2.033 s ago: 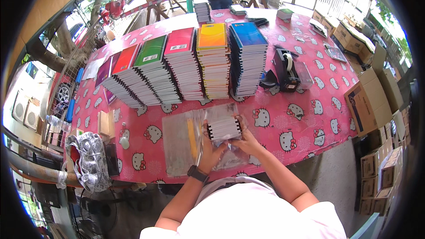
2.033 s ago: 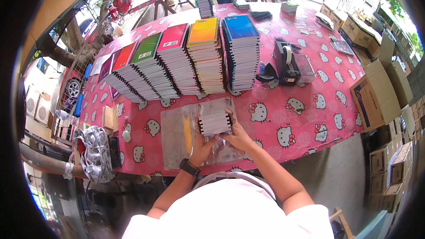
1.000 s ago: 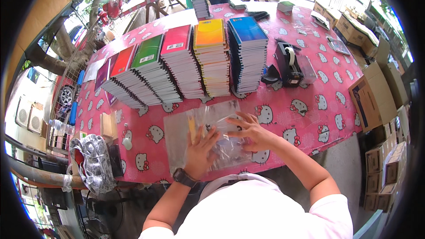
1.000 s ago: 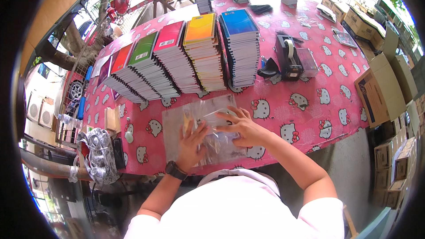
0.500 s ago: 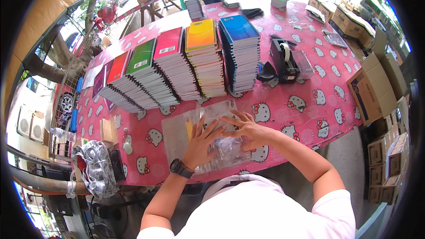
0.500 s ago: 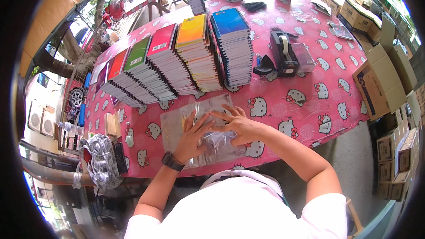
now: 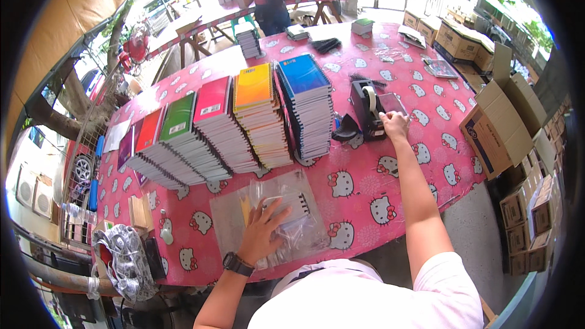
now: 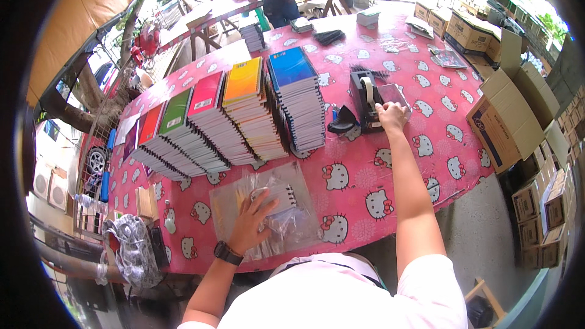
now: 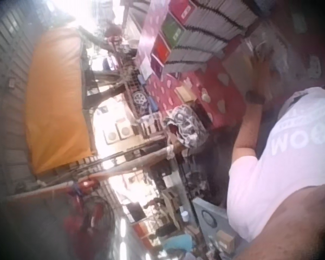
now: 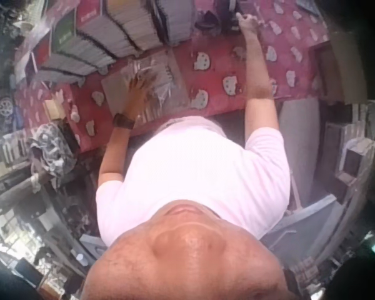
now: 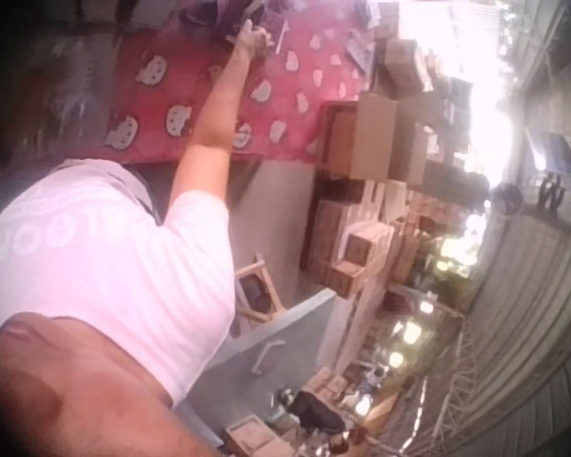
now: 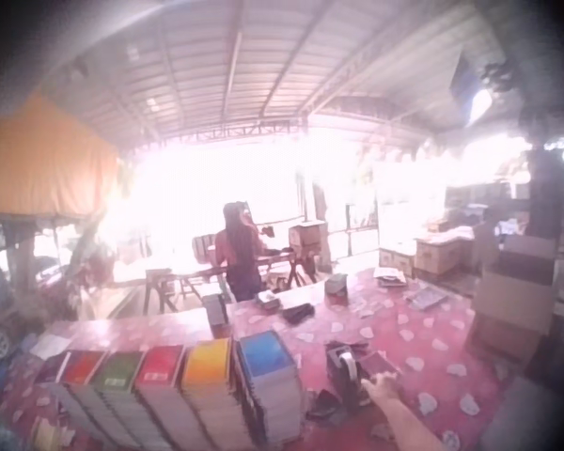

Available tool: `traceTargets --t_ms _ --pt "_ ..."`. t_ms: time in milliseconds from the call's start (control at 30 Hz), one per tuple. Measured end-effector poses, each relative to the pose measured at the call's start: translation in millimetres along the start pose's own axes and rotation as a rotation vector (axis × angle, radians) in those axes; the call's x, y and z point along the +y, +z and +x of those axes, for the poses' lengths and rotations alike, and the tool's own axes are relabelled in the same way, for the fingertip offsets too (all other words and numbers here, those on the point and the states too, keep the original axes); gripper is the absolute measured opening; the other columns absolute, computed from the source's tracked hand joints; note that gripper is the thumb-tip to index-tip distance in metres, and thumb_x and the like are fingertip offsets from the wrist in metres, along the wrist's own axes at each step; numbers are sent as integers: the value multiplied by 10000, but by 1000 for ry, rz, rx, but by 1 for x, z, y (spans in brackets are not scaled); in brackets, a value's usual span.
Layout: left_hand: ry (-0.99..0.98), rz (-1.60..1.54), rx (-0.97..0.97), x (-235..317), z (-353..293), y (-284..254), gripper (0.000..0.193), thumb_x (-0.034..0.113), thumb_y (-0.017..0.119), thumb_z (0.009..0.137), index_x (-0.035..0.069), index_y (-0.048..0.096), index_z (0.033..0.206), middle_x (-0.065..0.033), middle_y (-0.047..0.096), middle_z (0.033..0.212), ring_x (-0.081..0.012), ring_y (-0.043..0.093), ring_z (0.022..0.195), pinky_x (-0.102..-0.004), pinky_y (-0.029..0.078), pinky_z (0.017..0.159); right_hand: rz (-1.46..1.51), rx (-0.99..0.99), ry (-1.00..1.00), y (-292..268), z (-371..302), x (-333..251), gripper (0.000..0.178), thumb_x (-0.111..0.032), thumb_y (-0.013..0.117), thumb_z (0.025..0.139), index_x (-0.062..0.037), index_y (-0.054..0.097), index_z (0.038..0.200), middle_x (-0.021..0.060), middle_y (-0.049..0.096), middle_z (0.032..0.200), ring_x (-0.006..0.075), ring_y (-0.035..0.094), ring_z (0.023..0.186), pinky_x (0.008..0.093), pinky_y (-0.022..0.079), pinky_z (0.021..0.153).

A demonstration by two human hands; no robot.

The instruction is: The person repeatedly picks up spiral-bound notebooks from stacks on a table, places them into clear plastic bags, seals the bags, and sets the packaged notebooks aside. The process is repeated for multiple notebooks of different colors.

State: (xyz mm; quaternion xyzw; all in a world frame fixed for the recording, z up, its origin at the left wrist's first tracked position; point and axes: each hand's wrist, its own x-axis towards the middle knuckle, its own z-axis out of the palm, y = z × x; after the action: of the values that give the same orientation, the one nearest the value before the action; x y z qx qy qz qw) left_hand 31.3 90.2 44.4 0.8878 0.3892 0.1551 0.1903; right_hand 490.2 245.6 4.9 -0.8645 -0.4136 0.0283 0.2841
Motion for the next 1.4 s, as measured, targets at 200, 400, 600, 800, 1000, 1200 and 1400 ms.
traceTargets --t_ms 200,400,600,800,1000,1200,1400 --pt "-28 -2 -8 -3 -5 1 787 81 665 619 252 434 1351 -36 295 1457 -389 269 1315 -547 258 1048 123 -47 -125 10 2 -2 295 -426 667 796 -137 702 847 54 610 1084 295 359 1203 521 299 958" --pt "0 8 16 -2 -4 4 808 105 689 621 260 410 1364 -28 287 1461 -378 269 1318 -610 263 1020 952 -353 355 22 -44 53 211 -257 649 866 -72 561 812 -8 504 667 79 380 463 217 300 413" --pt "-9 118 -38 0 -7 -5 819 170 734 620 280 407 1362 -18 246 1485 -372 306 1303 -619 284 1001 986 -1183 132 -8 -108 -67 184 -246 695 824 -81 616 799 -44 497 609 34 374 466 208 282 393" --pt "50 191 -111 1 -4 -15 928 290 810 560 303 375 1379 -23 197 1500 -373 381 1248 -599 324 982 326 -1211 -746 -60 -201 -171 347 -369 671 794 -22 655 797 45 624 671 149 551 551 304 425 508" --pt "52 198 -155 0 -3 -18 993 330 828 535 332 338 1399 -65 146 1513 -384 361 1269 -559 327 1003 -426 -732 -897 -50 -228 -189 496 -499 731 679 -9 666 727 129 652 708 267 623 673 349 487 625" --pt "48 -494 273 -12 -7 0 935 297 771 663 220 267 1446 -137 142 1516 -356 292 1334 -515 260 1059 -31 -843 -808 -40 -174 -136 507 -443 770 666 -18 685 929 112 681 871 219 645 795 311 499 747" --pt "-370 -959 256 -61 -10 41 651 249 590 850 150 307 1428 -188 313 1444 -361 223 1363 -508 232 1070 792 -1134 -610 17 -208 -150 186 -87 683 794 -11 675 963 74 655 950 132 594 850 270 473 754"
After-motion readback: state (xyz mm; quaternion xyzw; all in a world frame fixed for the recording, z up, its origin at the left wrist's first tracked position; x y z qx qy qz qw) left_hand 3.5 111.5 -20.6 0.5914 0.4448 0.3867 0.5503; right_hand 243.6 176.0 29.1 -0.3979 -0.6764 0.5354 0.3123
